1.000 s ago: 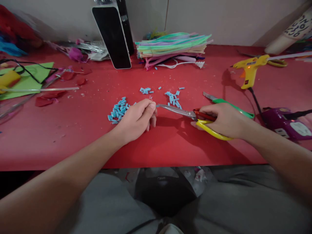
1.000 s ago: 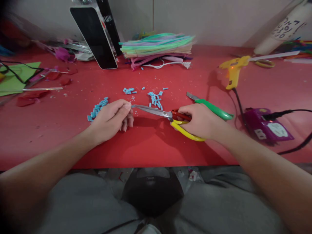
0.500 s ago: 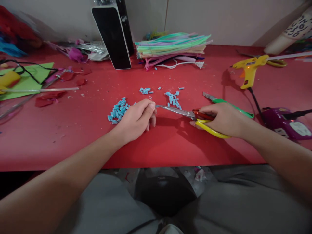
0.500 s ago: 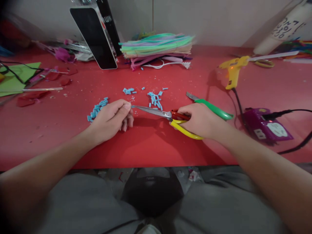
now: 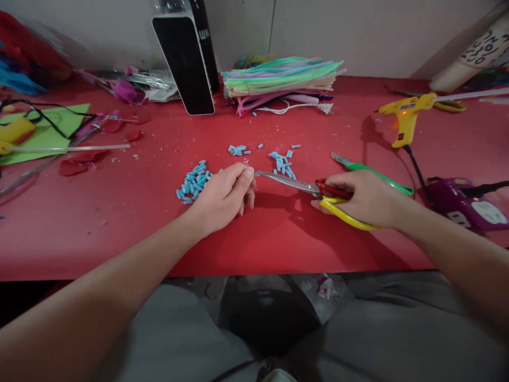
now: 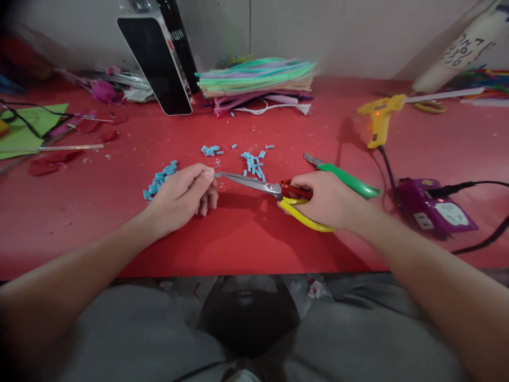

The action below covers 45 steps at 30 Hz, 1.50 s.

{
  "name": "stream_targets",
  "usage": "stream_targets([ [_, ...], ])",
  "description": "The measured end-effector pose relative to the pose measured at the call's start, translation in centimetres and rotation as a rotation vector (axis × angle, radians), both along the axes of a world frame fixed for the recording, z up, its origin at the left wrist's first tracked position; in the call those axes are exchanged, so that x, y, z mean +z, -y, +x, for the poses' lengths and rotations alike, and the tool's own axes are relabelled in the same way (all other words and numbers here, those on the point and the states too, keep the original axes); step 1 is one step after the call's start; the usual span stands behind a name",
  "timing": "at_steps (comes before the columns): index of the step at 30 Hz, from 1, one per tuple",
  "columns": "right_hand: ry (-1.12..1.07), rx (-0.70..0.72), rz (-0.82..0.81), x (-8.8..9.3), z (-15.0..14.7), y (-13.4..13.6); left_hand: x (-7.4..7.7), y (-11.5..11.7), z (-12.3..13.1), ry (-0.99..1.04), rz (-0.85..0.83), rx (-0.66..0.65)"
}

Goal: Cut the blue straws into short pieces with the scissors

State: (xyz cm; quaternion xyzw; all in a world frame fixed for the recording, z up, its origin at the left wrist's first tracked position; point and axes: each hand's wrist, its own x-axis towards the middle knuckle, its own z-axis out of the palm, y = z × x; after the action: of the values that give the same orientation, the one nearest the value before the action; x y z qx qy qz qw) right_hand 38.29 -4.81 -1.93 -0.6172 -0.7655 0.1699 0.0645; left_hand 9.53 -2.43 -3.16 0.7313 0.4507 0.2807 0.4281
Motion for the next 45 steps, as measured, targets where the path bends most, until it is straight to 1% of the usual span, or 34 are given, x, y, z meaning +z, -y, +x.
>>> stream_targets([
  [7, 0.012, -0.003, -0.008, 0.08, -0.11, -0.03, 0.16, 0.08, 0.04, 0.011, -0.007, 0.002],
  [16, 0.004, 0.010, -0.016, -0.26, 0.20, -0.30, 0.07, 0.01, -0.06, 0.003, 0.000, 0.002],
  [22, -0.011, -0.017, -0.015, -0.41, 0.26, -0.35, 0.09, 0.05, -0.05, 0.009, 0.002, 0.005],
  [29, -0.023, -0.012, -0.016, -0.01, 0.02, -0.12, -0.07, -0.03, -0.19, 0.014, 0.008, -0.001],
  [35, -0.009, 0.013, -0.009, -0.20, 0.21, -0.16, -0.09, -0.03, -0.23, 0.002, 0.015, -0.002],
  [42, -0.005, -0.028, 0.007, -0.38, 0.05, -0.34, -0.08, -0.02, -0.10, 0.004, 0.000, -0.005],
  [45, -0.007, -0.020, 0.013, -0.40, 0.03, -0.34, -0.09, -0.02, -0.10, 0.010, -0.005, 0.001],
])
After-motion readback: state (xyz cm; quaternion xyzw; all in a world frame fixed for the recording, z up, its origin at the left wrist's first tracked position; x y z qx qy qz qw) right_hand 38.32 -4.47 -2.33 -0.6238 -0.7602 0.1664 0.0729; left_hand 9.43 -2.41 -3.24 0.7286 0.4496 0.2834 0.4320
